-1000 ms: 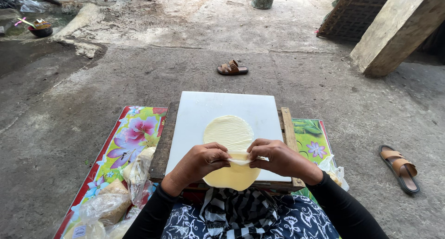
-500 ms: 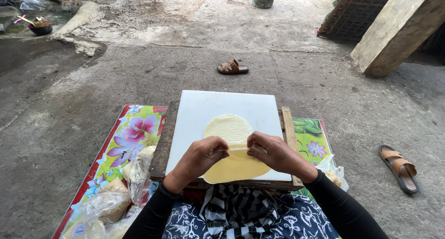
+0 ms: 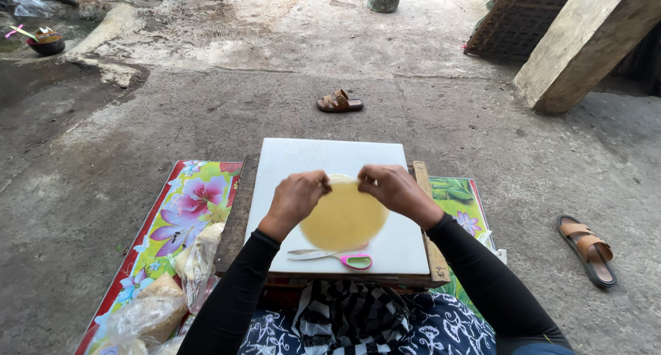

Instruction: The person cuts stacks of flatbreads with scissors on a white board, folds the pieces, and places them into plastic bags by hand.

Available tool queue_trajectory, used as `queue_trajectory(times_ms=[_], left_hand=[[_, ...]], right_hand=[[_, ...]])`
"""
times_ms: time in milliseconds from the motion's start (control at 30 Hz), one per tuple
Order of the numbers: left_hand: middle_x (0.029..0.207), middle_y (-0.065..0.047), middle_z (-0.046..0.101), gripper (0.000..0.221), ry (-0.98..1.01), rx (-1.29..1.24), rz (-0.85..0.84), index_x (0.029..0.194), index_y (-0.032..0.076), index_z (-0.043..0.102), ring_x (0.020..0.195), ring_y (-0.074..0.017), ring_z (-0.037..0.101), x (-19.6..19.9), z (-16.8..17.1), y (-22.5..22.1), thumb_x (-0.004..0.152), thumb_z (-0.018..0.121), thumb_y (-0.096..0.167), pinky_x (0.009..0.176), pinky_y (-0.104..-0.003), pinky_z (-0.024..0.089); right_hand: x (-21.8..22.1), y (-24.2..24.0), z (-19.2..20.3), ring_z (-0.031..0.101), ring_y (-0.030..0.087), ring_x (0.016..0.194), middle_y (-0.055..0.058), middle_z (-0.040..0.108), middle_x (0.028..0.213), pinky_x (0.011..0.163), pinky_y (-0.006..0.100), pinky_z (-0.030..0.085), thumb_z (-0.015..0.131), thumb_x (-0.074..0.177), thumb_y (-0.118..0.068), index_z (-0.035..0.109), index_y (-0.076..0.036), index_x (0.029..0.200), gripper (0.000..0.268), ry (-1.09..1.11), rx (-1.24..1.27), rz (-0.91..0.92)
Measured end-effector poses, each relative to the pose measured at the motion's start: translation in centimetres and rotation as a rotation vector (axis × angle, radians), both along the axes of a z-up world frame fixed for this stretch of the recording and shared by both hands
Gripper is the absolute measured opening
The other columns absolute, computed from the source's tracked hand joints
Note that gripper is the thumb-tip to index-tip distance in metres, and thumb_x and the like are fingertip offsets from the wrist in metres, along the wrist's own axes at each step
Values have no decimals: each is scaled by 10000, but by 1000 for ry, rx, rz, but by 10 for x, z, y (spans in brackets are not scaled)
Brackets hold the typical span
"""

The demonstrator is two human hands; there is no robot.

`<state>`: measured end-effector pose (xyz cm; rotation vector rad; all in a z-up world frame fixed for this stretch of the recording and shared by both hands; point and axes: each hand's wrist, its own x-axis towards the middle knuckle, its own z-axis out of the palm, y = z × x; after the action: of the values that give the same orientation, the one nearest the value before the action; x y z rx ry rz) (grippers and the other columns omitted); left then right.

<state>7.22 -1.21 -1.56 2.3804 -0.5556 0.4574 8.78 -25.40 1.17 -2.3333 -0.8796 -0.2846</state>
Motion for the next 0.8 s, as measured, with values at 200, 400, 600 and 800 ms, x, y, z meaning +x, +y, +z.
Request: queue_trajectory(times_ms=[200, 400, 600, 800], left_hand=[[969, -76, 750, 85, -271, -41, 17, 993, 100, 715, 720, -271, 729, 41, -20, 4, 933, 705, 159, 598, -370, 578], [935, -35, 764, 51, -135, 82, 35, 909, 134, 748, 668, -240, 727, 40, -138, 9, 923, 714, 169, 575, -346, 586], [880, 2, 730, 69, -132, 106, 81, 936, 143, 755, 757, -187, 724, 19, -213, 7, 887, 708, 134, 633, -317, 605], [890, 9, 727, 91, -139, 84, 67, 959, 141, 761, 771, -182, 721, 10, -201, 4, 879, 723, 124, 637, -308, 611]], right_hand=[[37, 1, -22, 697, 283, 724, 106, 698, 869, 598, 372, 542, 708, 940, -131, 666, -47, 1003, 114, -479, 62, -80], [38, 12, -140, 666, 218, 612, 48, 644, 767, 507, 340, 528, 693, 940, -104, 641, -111, 904, 64, -377, -175, -87], [20, 6, -208, 677, 195, 711, 11, 671, 847, 582, 328, 554, 712, 871, -126, 646, -122, 929, 88, -352, -166, -83], [11, 2, -196, 675, 181, 788, -1, 697, 891, 640, 326, 566, 749, 814, -138, 663, -130, 952, 164, -379, -163, -80]])
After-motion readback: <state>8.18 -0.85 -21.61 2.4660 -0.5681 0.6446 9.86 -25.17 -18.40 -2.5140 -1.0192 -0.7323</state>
